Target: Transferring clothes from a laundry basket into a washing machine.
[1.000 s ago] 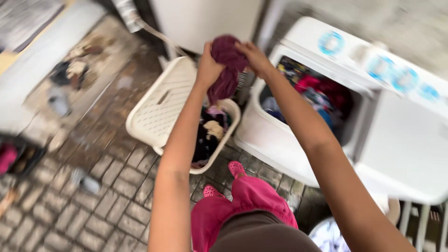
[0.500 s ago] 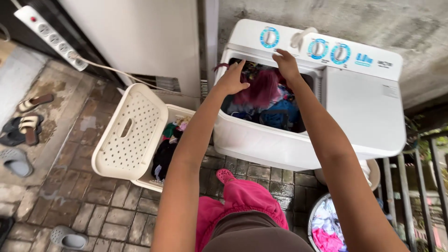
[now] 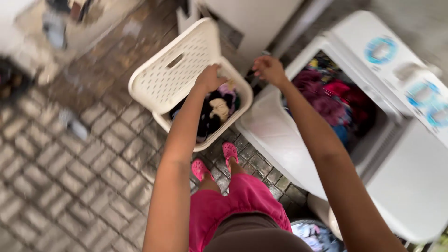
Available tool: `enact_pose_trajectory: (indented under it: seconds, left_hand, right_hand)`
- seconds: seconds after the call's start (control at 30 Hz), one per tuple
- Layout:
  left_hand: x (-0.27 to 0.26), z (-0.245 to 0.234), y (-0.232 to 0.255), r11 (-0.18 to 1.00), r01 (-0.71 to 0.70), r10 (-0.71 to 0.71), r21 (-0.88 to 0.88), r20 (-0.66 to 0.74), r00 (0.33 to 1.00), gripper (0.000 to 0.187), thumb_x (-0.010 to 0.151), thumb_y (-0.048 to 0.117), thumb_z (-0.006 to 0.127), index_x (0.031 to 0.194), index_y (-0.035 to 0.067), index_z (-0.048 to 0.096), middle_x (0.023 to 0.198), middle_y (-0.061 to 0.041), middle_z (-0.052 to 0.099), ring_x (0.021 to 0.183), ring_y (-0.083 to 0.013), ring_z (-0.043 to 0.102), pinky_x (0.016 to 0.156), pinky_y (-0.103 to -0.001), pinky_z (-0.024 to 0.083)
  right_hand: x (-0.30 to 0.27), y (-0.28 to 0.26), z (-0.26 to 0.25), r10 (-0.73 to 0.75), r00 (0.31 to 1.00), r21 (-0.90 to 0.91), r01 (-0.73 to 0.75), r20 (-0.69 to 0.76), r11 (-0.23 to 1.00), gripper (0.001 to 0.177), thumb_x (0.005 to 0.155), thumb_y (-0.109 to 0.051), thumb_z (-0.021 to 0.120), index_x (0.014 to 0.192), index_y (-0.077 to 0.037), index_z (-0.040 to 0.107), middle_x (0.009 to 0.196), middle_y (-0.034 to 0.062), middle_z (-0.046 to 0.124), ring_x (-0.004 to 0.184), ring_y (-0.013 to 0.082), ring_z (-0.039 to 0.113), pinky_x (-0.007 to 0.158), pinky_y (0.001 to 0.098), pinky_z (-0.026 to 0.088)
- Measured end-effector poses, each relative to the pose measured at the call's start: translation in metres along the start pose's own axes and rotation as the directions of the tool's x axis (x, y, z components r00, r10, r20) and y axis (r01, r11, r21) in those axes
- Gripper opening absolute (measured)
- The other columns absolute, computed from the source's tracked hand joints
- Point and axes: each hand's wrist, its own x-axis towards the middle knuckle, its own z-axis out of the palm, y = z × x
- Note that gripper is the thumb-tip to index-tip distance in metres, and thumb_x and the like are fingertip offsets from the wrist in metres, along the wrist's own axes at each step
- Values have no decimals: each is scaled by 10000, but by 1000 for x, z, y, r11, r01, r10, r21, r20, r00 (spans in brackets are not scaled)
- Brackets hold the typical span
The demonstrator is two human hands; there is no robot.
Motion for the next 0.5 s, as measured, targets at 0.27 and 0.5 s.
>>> enact_pose_trajectory:
  seconds: [0.27,0.5]
  left_hand:
    - [-132,132,-231,915,387,-396,-115,-72,915,548,858,336,753,1320,97,582,1276,-224,596,1191,-432,585,1003,-499,495]
    - [-153,242,-289,822,569,-570,17,24,822,526,890,278,725,1363,124,556,1388,-149,550,1272,-383,564,1034,-491,505]
  right_hand:
    - [71,270,208,-250,831,-163,372,497,914,287,1053,-258,515,912,-24,604,916,140,610,836,278,563,807,352,460]
    - [44,324,316,130,859,-648,266,495,714,389,934,-294,683,1250,-70,640,1240,154,653,1122,342,639,934,450,525]
